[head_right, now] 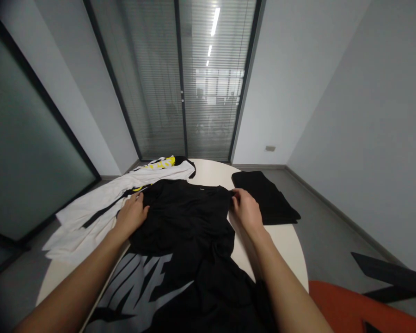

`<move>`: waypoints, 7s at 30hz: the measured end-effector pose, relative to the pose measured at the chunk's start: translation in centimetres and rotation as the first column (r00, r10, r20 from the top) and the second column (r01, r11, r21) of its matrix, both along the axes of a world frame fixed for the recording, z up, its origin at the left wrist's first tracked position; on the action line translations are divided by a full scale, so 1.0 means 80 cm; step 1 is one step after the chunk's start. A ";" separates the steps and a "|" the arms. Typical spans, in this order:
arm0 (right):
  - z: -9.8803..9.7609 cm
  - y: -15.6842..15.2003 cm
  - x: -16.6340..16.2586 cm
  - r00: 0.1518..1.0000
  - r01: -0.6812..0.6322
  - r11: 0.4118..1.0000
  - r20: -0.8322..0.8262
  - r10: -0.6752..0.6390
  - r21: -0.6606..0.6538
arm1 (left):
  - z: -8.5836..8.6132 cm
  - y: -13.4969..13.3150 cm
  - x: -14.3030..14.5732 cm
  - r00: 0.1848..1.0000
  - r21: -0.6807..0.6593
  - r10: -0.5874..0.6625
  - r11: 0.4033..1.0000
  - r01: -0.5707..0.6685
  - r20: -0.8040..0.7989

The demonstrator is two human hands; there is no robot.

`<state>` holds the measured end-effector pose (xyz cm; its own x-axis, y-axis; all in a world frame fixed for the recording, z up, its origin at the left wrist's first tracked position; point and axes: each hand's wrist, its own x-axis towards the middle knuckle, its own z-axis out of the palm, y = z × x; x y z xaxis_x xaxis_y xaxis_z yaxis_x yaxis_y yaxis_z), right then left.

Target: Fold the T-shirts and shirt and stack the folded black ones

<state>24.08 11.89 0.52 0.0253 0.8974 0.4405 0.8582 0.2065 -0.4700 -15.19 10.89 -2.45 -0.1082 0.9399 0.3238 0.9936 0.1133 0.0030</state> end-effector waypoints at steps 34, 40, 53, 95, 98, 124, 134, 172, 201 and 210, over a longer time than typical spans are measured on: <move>0.011 0.010 0.049 0.892 0.376 0.899 -0.349 -0.286 0.225 | -0.001 -0.005 0.014 1.000 -0.142 0.004 0.990 -0.004 0.001; 0.003 0.008 0.066 0.919 0.394 0.908 -0.089 -0.385 0.140 | 0.011 -0.008 0.008 0.993 -0.125 0.111 0.986 -0.114 -0.033; -0.029 0.016 0.051 0.922 0.348 0.937 0.186 -0.341 -0.006 | 0.006 0.001 0.016 0.967 0.128 -0.213 0.972 0.195 0.141; 0.033 0.100 0.079 0.991 0.065 0.996 0.115 -0.071 0.055 | 0.084 0.130 -0.012 0.812 0.281 -0.059 0.951 -0.132 0.581; 0.037 0.111 0.077 0.979 0.077 0.994 0.195 -0.061 -0.072 | 0.081 0.129 -0.008 0.865 0.205 -0.010 0.973 -0.107 0.501; 0.001 -0.051 -0.038 0.946 -0.242 0.896 0.296 0.133 0.373 | -0.015 0.028 0.063 0.975 -0.033 -0.113 0.992 0.121 0.192; -0.007 -0.069 -0.031 0.815 -0.006 0.998 0.579 0.039 -0.059 | -0.016 0.024 0.061 0.928 0.122 -0.175 0.982 0.142 0.329; -0.040 0.012 -0.055 0.944 -0.096 0.976 0.291 0.152 -0.197 | -0.035 0.054 0.018 0.893 0.191 -0.278 0.956 0.222 0.353; -0.025 -0.021 -0.152 0.719 -0.623 0.746 0.203 0.664 -0.234 | -0.001 0.051 0.047 0.957 -0.072 -0.244 0.964 0.258 0.158; -0.037 0.002 -0.149 0.822 -0.474 0.832 0.193 0.536 -0.289 | 0.010 0.080 0.088 0.966 -0.215 0.000 0.975 0.058 0.257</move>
